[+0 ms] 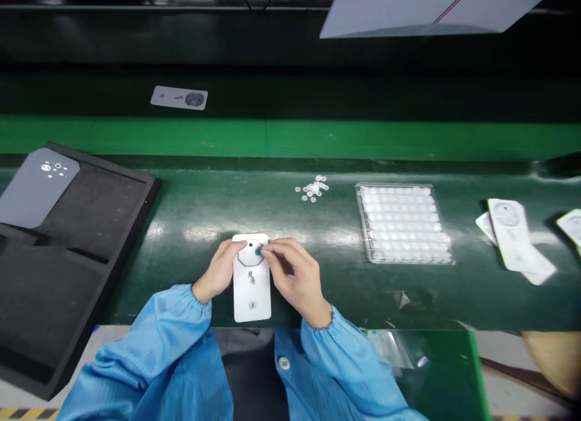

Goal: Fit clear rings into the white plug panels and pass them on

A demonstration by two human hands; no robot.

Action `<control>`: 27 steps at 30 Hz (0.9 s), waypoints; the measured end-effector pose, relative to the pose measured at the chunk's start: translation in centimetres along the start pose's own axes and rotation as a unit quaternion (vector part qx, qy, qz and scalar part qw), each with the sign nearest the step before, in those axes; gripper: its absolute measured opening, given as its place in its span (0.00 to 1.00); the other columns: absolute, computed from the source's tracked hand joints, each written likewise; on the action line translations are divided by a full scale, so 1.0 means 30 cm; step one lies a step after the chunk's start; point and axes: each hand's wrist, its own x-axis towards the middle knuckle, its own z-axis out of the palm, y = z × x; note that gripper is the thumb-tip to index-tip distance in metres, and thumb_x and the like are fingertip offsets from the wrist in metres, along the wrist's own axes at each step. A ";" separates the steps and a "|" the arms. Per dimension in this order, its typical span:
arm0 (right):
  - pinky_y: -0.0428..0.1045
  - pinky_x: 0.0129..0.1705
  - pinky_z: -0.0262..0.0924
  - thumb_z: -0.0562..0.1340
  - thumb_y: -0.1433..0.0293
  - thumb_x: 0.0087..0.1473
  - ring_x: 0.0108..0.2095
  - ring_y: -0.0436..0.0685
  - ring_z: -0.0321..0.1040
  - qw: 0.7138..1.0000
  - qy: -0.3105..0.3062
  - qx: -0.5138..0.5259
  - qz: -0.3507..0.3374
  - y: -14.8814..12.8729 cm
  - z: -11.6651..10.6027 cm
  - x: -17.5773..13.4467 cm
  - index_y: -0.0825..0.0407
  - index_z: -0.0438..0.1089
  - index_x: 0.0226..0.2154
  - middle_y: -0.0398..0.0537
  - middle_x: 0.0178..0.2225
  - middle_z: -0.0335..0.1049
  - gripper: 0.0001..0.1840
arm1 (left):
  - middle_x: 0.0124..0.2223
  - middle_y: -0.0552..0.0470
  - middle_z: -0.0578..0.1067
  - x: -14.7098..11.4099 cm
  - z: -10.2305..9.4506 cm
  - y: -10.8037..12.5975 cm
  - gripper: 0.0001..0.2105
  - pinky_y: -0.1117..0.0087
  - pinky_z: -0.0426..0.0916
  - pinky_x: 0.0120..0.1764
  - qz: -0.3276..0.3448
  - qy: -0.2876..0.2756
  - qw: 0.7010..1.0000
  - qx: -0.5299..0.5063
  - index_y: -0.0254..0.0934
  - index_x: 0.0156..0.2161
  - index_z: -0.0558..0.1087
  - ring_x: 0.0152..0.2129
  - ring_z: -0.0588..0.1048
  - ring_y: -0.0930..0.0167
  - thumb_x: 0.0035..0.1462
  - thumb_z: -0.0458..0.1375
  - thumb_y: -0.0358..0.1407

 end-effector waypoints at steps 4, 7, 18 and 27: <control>0.52 0.43 0.73 0.60 0.73 0.67 0.42 0.57 0.75 0.998 -0.027 -0.054 -0.031 0.020 0.010 -0.011 0.47 0.73 0.46 0.50 0.42 0.75 0.09 | 0.41 0.49 0.83 -0.010 0.003 0.021 0.15 0.67 0.70 0.45 0.021 -0.069 0.997 0.032 0.34 0.42 0.83 0.42 0.79 0.62 0.56 0.62 0.43; 0.52 0.42 0.72 0.58 0.73 0.68 0.41 0.58 0.75 0.995 -0.043 -0.084 -0.016 0.022 0.015 -0.016 0.48 0.73 0.45 0.51 0.41 0.74 0.09 | 0.41 0.49 0.84 -0.018 0.009 0.043 0.16 0.68 0.70 0.45 0.043 -0.114 0.990 0.069 0.35 0.45 0.83 0.41 0.78 0.62 0.59 0.60 0.42; 0.49 0.33 0.67 0.62 0.69 0.65 0.35 0.55 0.71 0.990 0.028 0.090 0.103 -0.001 0.002 -0.003 0.50 0.73 0.37 0.48 0.35 0.71 0.05 | 0.41 0.46 0.84 0.002 0.008 0.008 0.14 0.66 0.71 0.44 -0.011 0.007 1.000 -0.021 0.32 0.38 0.83 0.41 0.80 0.60 0.50 0.66 0.40; 0.45 0.22 0.58 0.65 0.60 0.61 0.21 0.47 0.59 0.947 0.052 0.230 0.216 0.000 -0.042 -0.007 0.51 0.71 0.33 0.42 0.29 0.67 0.12 | 0.42 0.40 0.84 -0.028 0.034 0.069 0.23 0.58 0.75 0.42 -0.063 -0.113 0.987 -0.094 0.30 0.50 0.79 0.36 0.83 0.54 0.52 0.65 0.44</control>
